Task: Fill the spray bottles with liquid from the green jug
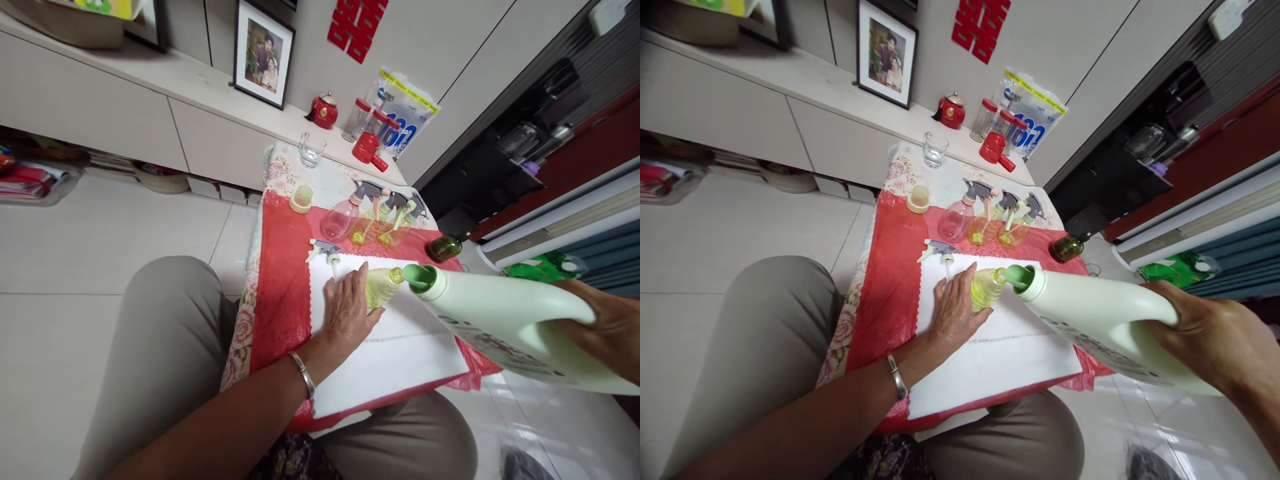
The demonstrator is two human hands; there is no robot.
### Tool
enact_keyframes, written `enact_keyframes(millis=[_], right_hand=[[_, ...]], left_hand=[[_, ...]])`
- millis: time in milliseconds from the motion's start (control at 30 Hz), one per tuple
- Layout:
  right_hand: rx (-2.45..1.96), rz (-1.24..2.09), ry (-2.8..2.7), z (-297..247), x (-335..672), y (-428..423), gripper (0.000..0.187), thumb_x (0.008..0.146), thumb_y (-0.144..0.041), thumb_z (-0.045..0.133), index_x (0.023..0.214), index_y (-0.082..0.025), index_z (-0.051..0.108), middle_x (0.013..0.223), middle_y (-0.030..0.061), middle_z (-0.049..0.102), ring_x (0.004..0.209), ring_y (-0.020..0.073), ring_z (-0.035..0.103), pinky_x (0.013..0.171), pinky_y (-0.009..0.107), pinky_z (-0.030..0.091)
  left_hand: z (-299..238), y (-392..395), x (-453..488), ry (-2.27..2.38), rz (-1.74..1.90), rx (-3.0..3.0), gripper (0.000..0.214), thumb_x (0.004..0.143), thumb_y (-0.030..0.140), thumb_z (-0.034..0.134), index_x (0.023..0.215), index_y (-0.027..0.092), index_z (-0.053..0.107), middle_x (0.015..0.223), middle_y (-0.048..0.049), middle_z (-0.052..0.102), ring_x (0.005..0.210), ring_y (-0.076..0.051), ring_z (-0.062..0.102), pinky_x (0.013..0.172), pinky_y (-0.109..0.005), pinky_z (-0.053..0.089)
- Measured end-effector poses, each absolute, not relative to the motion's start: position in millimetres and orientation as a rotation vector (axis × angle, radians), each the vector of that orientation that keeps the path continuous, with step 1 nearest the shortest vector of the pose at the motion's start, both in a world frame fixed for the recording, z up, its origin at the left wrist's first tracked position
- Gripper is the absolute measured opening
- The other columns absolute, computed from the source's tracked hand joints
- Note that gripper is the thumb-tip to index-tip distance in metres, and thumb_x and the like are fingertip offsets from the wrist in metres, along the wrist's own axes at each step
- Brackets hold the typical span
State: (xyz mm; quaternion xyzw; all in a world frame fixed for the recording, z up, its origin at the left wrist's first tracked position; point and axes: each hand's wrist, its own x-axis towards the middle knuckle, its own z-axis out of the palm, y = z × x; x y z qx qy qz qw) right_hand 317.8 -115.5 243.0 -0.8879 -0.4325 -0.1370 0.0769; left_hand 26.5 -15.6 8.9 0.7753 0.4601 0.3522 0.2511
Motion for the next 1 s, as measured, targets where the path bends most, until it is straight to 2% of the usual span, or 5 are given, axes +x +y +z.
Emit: enact_keyframes(millis=[267,567,700,833,1000], right_hand=[[-2.297,-0.351,-0.970,215,287,-109,0.034,0.040,-0.035,0.070,0.071,-0.020,0.070,0.065,0.0025,0.061,0.065,0.0191,0.052,0.061,0.032,0.036],[-1.802,-0.290,-0.775,126,284,-68,0.025,0.069,-0.029,0.072,0.071,-0.014,0.053,0.062,-0.0036,0.046,0.053,0.0072,0.042,0.046,0.021,0.035],[-1.791,-0.141,-0.720,85,281,-39,0.030,0.096,-0.039,0.064,0.092,-0.010,0.059,0.078,-0.0014,0.055,0.064,0.0066,0.052,0.057,0.018,0.047],[-1.773,-0.053,-0.686,53,277,-17,0.032,0.098,-0.041,0.061,0.109,-0.010,0.062,0.096,0.0035,0.061,0.080,0.0116,0.060,0.070,0.025,0.055],[-1.721,-0.033,-0.683,33,275,-9,0.028,0.098,-0.038,0.062,0.101,-0.010,0.061,0.086,0.0009,0.058,0.071,0.0078,0.056,0.063,0.021,0.052]], left_hand=[[3,-16,29,1.271,0.985,2.099,0.095,0.082,0.045,0.075,0.152,0.014,0.019,0.141,-0.0207,0.056,0.131,-0.034,0.054,0.111,-0.057,0.035],[6,-11,21,1.198,1.395,1.867,0.043,0.100,0.034,0.039,0.139,0.015,0.040,0.136,-0.0186,0.055,0.131,-0.029,0.051,0.110,-0.049,0.040],[11,-6,9,1.139,1.590,1.722,0.029,0.097,0.025,0.045,0.124,0.018,0.052,0.122,-0.0133,0.061,0.117,-0.025,0.058,0.105,-0.047,0.046],[35,2,5,1.029,1.715,1.556,0.024,0.093,0.019,0.050,0.115,0.020,0.059,0.107,-0.0079,0.062,0.098,-0.019,0.062,0.091,-0.039,0.054],[70,-16,-15,0.769,1.743,1.283,0.020,0.090,0.019,0.060,0.110,0.024,0.061,0.093,-0.0025,0.061,0.085,-0.016,0.064,0.081,-0.034,0.057]])
